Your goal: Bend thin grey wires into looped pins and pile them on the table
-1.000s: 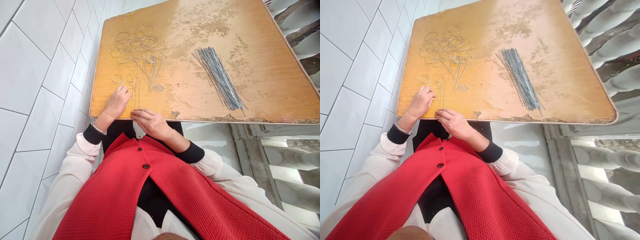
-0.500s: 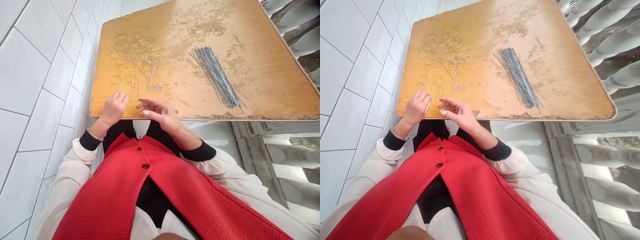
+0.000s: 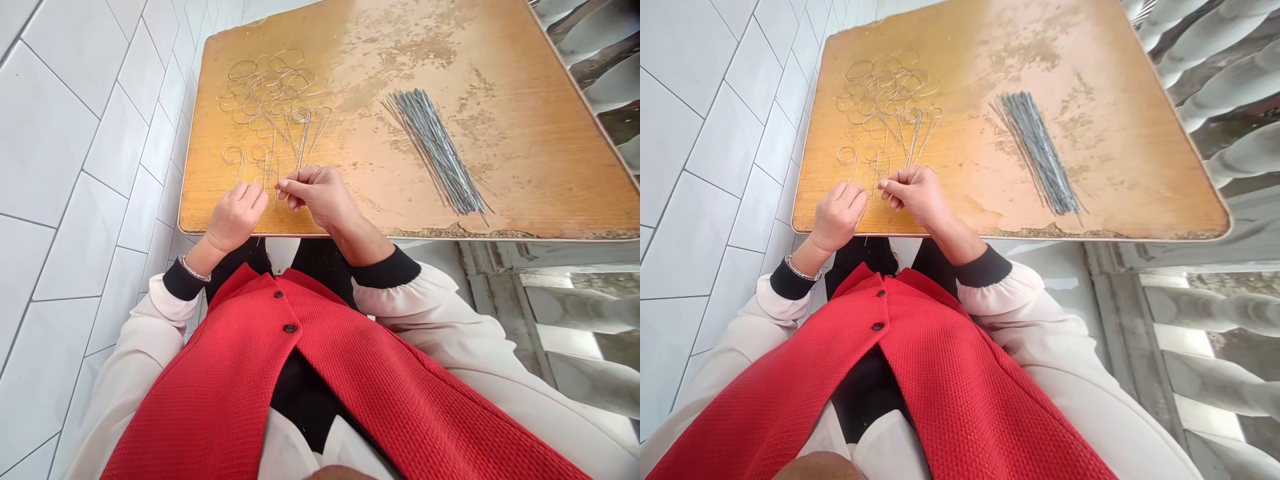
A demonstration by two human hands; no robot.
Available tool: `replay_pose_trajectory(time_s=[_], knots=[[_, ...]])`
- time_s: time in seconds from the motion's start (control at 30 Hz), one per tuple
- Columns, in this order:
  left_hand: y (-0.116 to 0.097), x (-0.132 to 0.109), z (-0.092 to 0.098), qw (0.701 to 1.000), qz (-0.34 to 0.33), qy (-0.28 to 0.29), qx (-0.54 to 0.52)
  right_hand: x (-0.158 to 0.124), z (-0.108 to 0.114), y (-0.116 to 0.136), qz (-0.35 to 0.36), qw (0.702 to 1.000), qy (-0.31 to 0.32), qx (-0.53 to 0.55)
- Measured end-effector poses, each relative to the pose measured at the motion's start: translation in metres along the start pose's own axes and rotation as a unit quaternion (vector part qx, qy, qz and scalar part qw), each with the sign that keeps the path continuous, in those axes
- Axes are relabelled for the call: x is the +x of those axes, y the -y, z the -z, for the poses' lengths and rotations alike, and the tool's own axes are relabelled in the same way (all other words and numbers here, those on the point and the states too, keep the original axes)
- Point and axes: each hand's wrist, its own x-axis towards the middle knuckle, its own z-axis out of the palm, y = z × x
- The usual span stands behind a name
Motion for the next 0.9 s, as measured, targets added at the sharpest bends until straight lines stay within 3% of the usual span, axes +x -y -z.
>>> replay_pose_trajectory(time_s=[0.17, 0.33, 0.67, 0.77, 0.9], knots=[[-0.004, -0.001, -0.009, 0.996, 0.067, -0.056, -0.034, -0.004, -0.004, -0.001, 0.011, 1.000, 0.003, 0.024], [-0.007, 0.001, -0.016, 0.987, 0.096, -0.074, -0.109, -0.008, -0.004, -0.004, 0.010, 0.999, 0.007, 0.051], [-0.016, 0.010, -0.015, 0.975, 0.141, -0.038, -0.168, -0.010, -0.004, -0.006, 0.008, 0.998, 0.002, 0.063], [-0.010, 0.011, -0.013, 0.961, 0.149, -0.064, -0.226, -0.007, 0.001, -0.003, -0.004, 0.997, 0.000, 0.082], [0.004, 0.011, -0.012, 0.919, 0.177, -0.122, -0.331, -0.004, 0.008, 0.004, -0.034, 0.992, -0.001, 0.124]])
